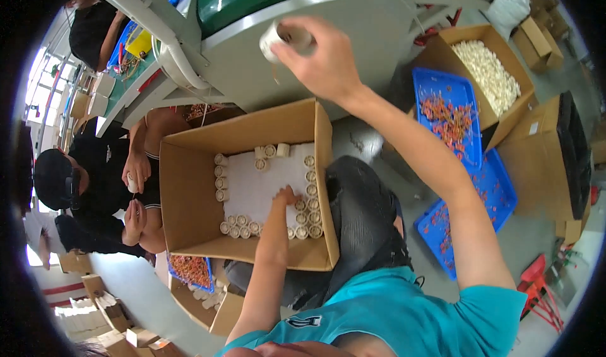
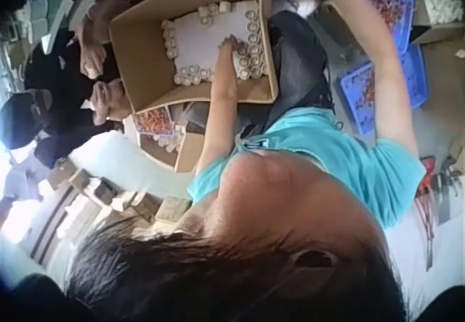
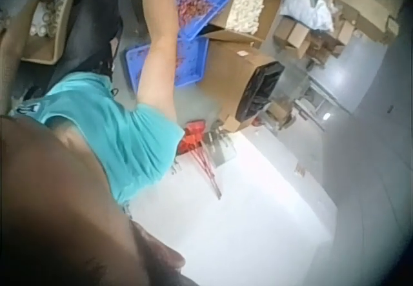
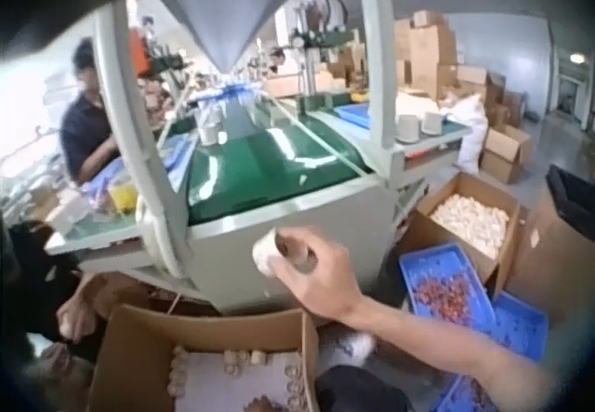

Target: The person assembles small electronic components by hand, placing metal inserts into plastic housings.

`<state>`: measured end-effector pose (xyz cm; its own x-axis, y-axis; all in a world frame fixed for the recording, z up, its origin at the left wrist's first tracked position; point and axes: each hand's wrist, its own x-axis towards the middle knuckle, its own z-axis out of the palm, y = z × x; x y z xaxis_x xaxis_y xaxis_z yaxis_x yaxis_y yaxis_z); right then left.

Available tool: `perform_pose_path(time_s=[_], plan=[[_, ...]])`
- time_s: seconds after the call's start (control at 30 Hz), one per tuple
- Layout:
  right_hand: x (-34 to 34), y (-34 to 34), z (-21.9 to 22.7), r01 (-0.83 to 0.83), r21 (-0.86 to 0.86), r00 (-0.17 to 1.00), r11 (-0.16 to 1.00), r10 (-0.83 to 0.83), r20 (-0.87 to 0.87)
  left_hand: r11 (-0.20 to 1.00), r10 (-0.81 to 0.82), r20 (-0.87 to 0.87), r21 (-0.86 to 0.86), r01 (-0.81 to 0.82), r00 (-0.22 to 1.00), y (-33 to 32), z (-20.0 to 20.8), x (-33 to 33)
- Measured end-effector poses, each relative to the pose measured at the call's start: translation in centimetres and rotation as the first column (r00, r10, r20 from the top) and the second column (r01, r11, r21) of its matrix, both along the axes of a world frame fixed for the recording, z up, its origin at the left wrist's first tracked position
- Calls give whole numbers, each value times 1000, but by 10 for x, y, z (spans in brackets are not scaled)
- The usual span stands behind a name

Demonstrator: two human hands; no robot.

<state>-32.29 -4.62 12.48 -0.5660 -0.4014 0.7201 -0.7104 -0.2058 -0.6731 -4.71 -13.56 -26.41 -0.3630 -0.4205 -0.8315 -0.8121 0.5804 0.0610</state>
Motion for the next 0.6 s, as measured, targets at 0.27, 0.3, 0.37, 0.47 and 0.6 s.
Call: perform_pose_path(time_s=[0.27,0.3,0.37,0.47,0.6], plan=[[-45,-187,107,27,77,971,997,-8,-238,959,223,-298,239,-154,928,23,-50,41],[-50,-197,105,132,142,959,981,-91,-267,962,215,-287,230,-151,934,22,-50,43],[-21,-223,95,642,349,756,683,-491,-432,952,257,-310,244,-184,916,24,-57,46],[-92,-217,78,245,431,963,868,-166,-212,983,109,-360,176,-47,927,12,-78,31],[-41,-130,87,82,328,972,941,-3,-237,999,33,-324,41,-21,945,3,-85,56]])
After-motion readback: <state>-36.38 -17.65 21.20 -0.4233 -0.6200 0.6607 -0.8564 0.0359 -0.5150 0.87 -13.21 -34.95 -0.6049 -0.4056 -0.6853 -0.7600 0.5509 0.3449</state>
